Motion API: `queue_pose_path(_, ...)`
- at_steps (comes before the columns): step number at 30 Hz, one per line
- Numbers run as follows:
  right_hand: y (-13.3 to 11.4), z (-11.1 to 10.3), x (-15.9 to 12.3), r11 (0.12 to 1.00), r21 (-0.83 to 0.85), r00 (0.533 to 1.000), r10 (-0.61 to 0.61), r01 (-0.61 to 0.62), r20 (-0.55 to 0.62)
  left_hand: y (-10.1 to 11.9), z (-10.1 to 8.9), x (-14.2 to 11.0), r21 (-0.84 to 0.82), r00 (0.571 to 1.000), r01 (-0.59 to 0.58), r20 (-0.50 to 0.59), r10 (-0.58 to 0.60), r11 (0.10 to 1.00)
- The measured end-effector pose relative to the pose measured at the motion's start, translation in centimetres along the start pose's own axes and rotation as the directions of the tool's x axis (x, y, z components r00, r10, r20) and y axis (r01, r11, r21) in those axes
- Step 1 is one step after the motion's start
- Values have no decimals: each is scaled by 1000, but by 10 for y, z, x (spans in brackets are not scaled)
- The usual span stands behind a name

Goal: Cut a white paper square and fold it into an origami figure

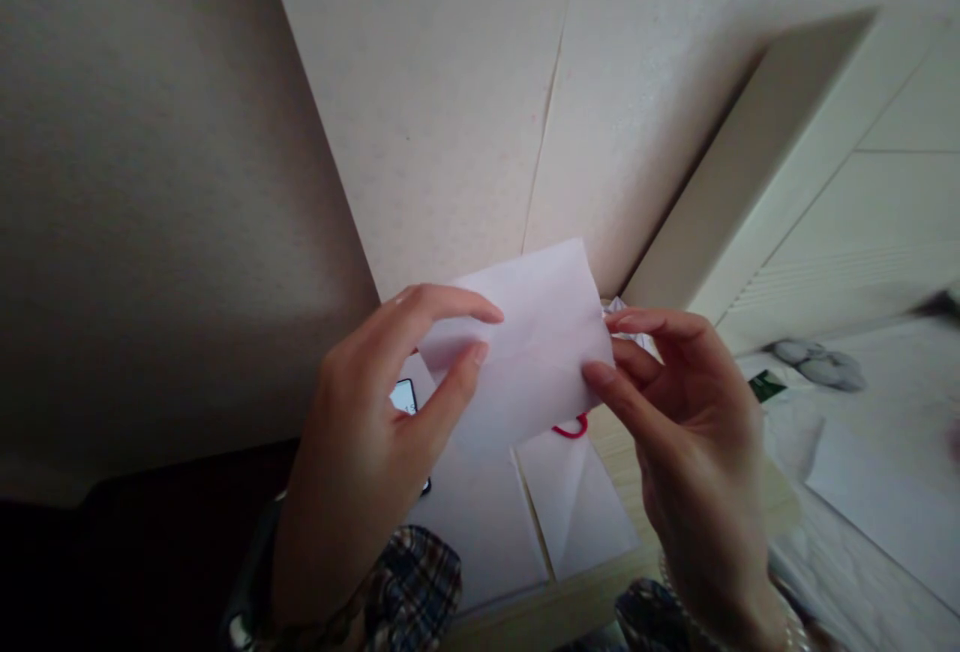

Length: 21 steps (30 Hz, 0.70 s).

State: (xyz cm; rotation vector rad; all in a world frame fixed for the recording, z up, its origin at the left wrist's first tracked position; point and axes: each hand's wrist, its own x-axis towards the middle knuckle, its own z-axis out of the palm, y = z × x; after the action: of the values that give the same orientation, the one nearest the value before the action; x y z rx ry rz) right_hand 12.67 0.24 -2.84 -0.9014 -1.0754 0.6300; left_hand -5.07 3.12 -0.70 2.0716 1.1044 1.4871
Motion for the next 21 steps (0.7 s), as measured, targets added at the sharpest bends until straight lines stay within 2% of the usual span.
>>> queue_pose_path(3, -2, 1, 0, 1000, -8, 1000, -2, 2, -6, 2, -2, 2, 37, 998, 8, 60, -11, 999)
queue_pose_path(6, -4, 4, -1, 1000, -14, 1000, -18, 18, -1, 4, -2, 3, 52, 997, 32, 75, -36, 998)
queue_pose_path(12, -8, 7, -4, 997, -61, 999, -39, 39, -9, 4, -3, 3, 61, 994, -15, 108, 9, 998)
queue_pose_path(16, -7, 6, -3, 1000, 12, 999, -6, 6, 32, 1, -2, 3, 42, 992, -9, 123, 3, 999)
queue_pose_path(21, -6, 7, -2, 999, -25, 998, 33, -32, 44, 4, -3, 2, 41, 991, 6, 131, -11, 999)
